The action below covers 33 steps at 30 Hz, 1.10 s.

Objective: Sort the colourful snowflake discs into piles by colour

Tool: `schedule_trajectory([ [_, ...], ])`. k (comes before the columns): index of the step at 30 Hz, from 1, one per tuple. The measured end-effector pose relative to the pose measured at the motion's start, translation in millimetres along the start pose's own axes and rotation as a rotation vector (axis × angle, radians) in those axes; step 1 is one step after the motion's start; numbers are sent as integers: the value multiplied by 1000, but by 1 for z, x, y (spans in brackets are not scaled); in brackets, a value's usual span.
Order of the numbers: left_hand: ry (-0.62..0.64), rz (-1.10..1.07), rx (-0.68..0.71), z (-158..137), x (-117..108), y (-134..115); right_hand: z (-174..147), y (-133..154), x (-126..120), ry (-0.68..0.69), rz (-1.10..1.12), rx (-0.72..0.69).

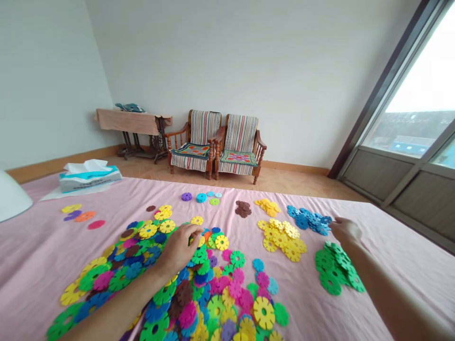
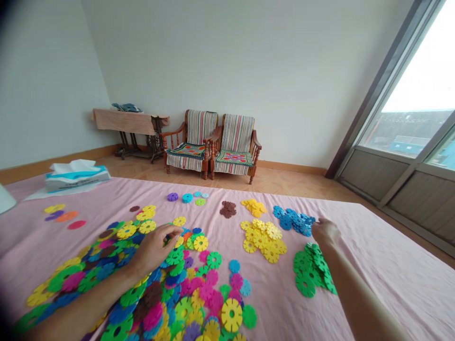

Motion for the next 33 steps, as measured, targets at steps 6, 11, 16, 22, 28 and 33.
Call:
schedule_trajectory([
  [6, 19, -54, -33, 2, -1, 3, -33, 22, 10, 53, 58, -82],
  [11, 12, -133, -70, 10, -18, 10, -105, 84, 35, 265, 249, -422],
  [16, 7, -123, -112, 16, -37, 31, -208, 157, 36, 567, 433, -858],
  [22, 35, -105, -131, 14, -38, 50, -292, 218, 20, 736, 403, -1204],
  [28, 52, -74, -105, 14, -33, 50, -311, 249, 29, 702, 249, -1256],
  [33, 41, -49, -106, 13, -31, 51, -303, 246, 36, 667, 94, -1307],
])
Point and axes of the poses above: each hand's wrist, its own z-axis towards the middle knuckle, its own x-axis out of the palm, y = z × x, the point moved 2 cm from there along z, towards the middle knuckle, and after that the axes turned 9 degrees about y, right-handed, at the moved point
